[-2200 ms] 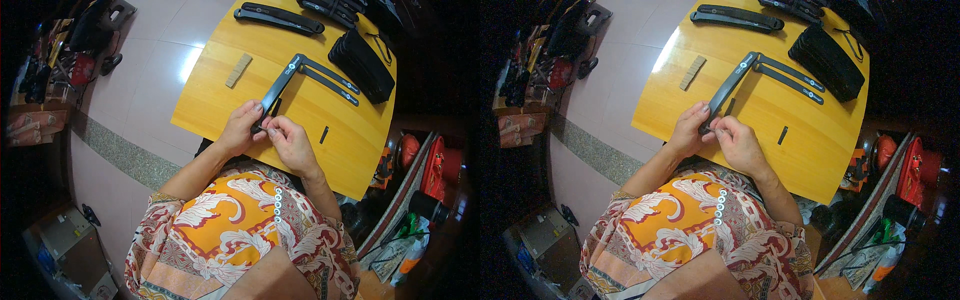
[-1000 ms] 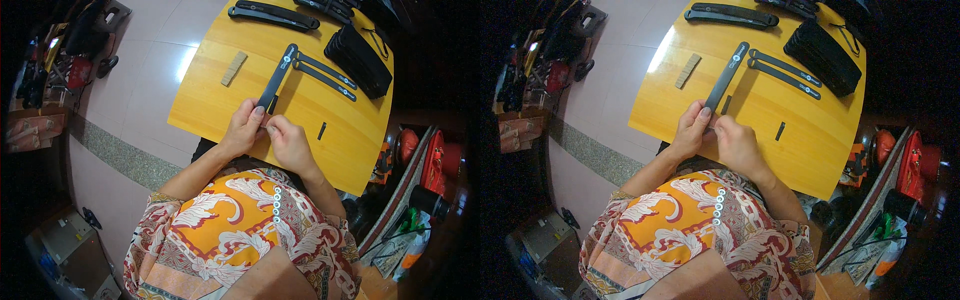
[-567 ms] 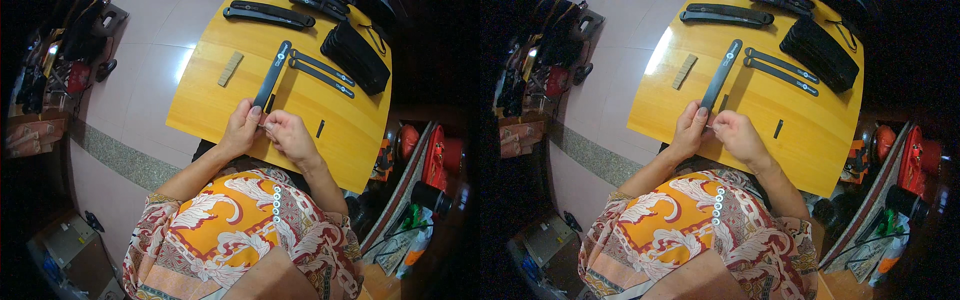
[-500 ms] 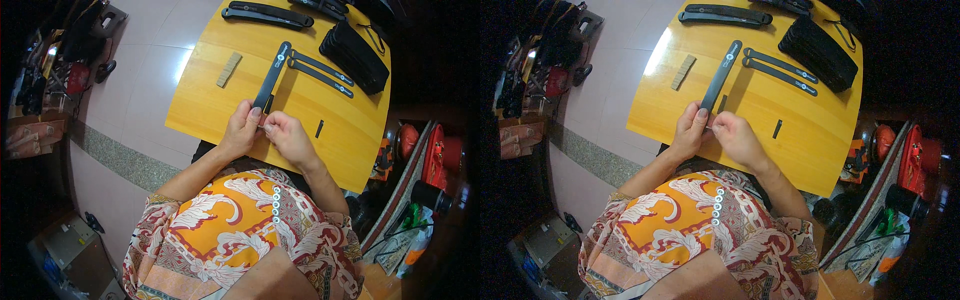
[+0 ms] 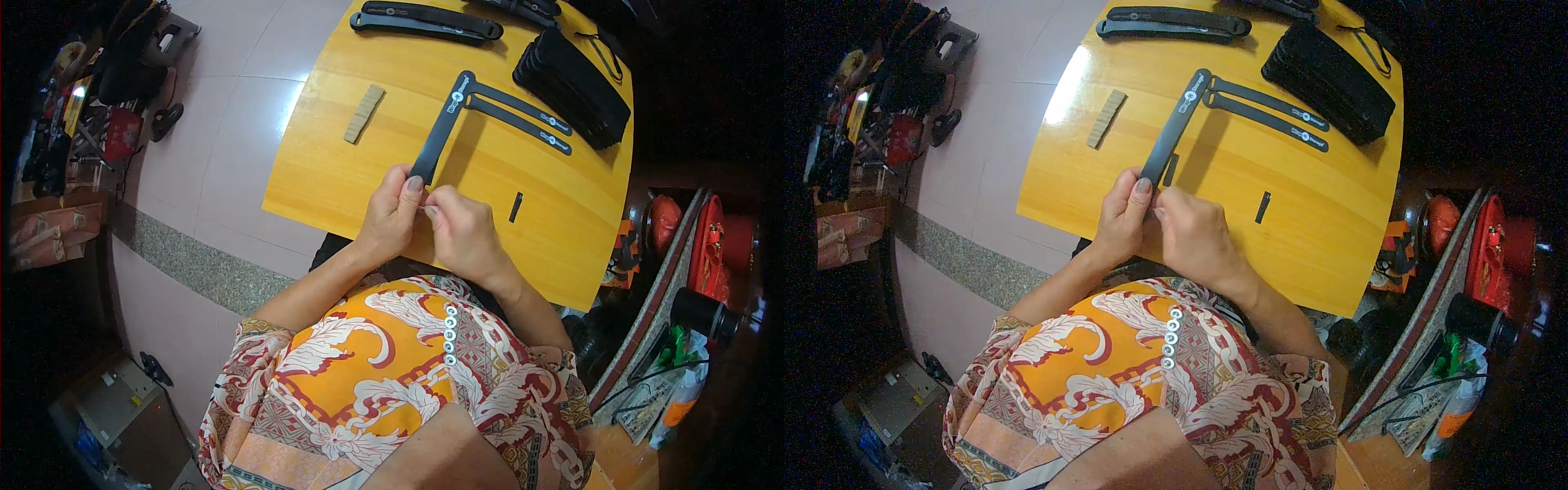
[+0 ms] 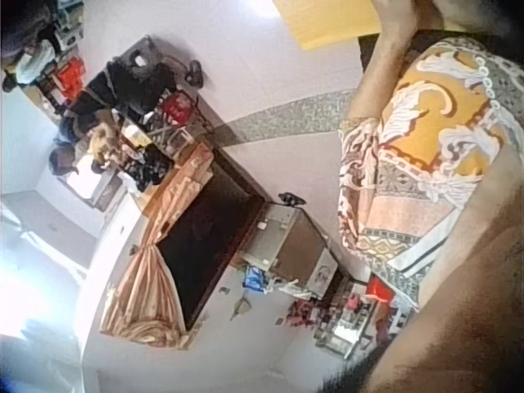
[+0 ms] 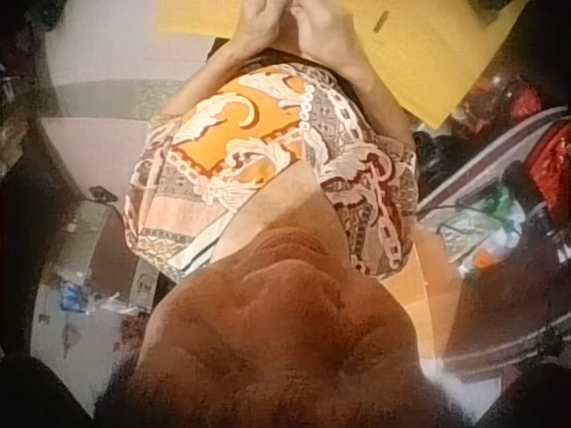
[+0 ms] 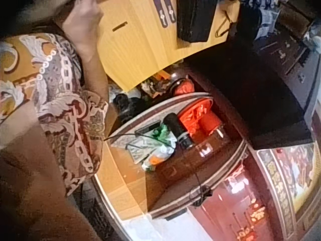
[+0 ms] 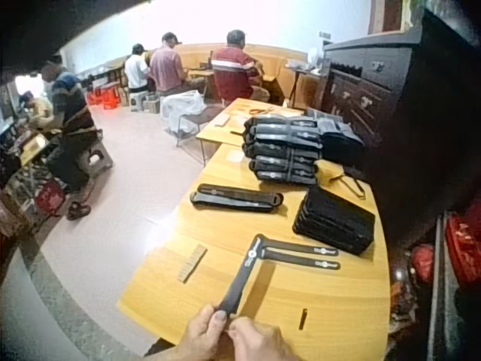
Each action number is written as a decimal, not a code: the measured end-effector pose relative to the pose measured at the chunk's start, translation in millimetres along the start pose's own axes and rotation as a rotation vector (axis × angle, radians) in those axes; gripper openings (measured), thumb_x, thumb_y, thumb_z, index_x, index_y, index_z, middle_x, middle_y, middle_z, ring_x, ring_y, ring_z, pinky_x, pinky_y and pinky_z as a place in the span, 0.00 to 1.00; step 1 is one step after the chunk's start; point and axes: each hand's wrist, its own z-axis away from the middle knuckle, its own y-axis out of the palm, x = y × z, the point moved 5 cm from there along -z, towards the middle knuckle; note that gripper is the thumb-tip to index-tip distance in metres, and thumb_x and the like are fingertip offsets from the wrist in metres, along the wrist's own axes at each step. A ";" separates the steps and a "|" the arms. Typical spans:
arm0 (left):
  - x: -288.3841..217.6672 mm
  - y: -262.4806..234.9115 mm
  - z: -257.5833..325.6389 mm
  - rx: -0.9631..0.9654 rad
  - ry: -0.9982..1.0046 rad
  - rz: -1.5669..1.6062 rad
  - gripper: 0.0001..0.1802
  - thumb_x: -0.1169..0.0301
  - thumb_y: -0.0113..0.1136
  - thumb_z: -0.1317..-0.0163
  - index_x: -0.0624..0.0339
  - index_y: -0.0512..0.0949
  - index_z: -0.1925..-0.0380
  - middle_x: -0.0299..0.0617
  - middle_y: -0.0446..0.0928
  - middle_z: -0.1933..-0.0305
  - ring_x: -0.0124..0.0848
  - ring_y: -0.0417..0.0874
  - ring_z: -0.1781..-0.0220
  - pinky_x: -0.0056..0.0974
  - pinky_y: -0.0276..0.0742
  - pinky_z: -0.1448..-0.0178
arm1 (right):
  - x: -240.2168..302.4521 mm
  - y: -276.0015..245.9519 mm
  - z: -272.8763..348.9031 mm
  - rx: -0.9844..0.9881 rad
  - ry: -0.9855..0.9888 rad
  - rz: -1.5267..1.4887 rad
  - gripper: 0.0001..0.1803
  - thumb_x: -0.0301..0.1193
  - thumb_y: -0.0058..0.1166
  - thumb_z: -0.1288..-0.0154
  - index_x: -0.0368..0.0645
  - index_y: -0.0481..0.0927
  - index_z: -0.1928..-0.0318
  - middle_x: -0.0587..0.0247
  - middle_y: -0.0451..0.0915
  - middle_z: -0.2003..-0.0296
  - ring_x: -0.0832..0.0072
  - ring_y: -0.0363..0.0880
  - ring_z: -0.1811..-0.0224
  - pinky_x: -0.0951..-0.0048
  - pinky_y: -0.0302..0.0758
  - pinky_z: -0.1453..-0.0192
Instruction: Assembling black straps with hardware components at a workbench.
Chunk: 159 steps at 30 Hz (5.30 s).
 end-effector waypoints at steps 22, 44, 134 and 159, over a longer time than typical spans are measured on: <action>-0.3 1.8 0.6 -0.086 -0.004 -0.166 0.13 0.65 0.41 0.32 0.66 0.68 0.63 0.42 0.71 0.76 0.27 0.71 0.75 0.33 0.68 0.71 | -23.3 13.6 7.0 0.074 0.273 -0.342 0.06 0.27 0.49 0.38 0.40 0.68 0.69 0.72 0.66 0.78 0.84 0.61 0.80 0.81 0.60 0.82; 6.6 3.2 0.1 0.129 -0.317 0.261 0.13 0.61 0.39 0.32 0.58 0.68 0.67 0.35 0.68 0.77 0.21 0.67 0.77 0.27 0.64 0.75 | -30.0 9.7 4.5 0.359 0.576 -0.736 0.05 0.27 0.45 0.35 0.40 0.69 0.68 0.75 0.65 0.76 0.87 0.60 0.75 0.85 0.59 0.72; 3.7 1.3 18.1 0.177 -0.188 0.223 0.21 0.73 0.41 0.37 0.63 0.56 0.44 0.41 0.66 0.58 0.25 0.68 0.60 0.29 0.67 0.54 | 27.4 -2.7 0.3 -0.241 -0.149 0.285 0.10 0.20 0.49 0.55 0.38 0.73 0.67 0.54 0.66 0.77 0.57 0.70 0.76 0.62 0.68 0.75; 1.9 22.7 10.1 0.137 -0.707 0.728 0.10 0.76 0.50 0.46 0.61 0.71 0.61 0.40 0.74 0.69 0.25 0.76 0.73 0.28 0.73 0.71 | 24.8 -32.0 -1.7 0.040 0.045 -0.147 0.15 0.15 0.50 0.49 0.35 0.75 0.58 0.54 0.74 0.71 0.67 0.77 0.71 0.72 0.74 0.67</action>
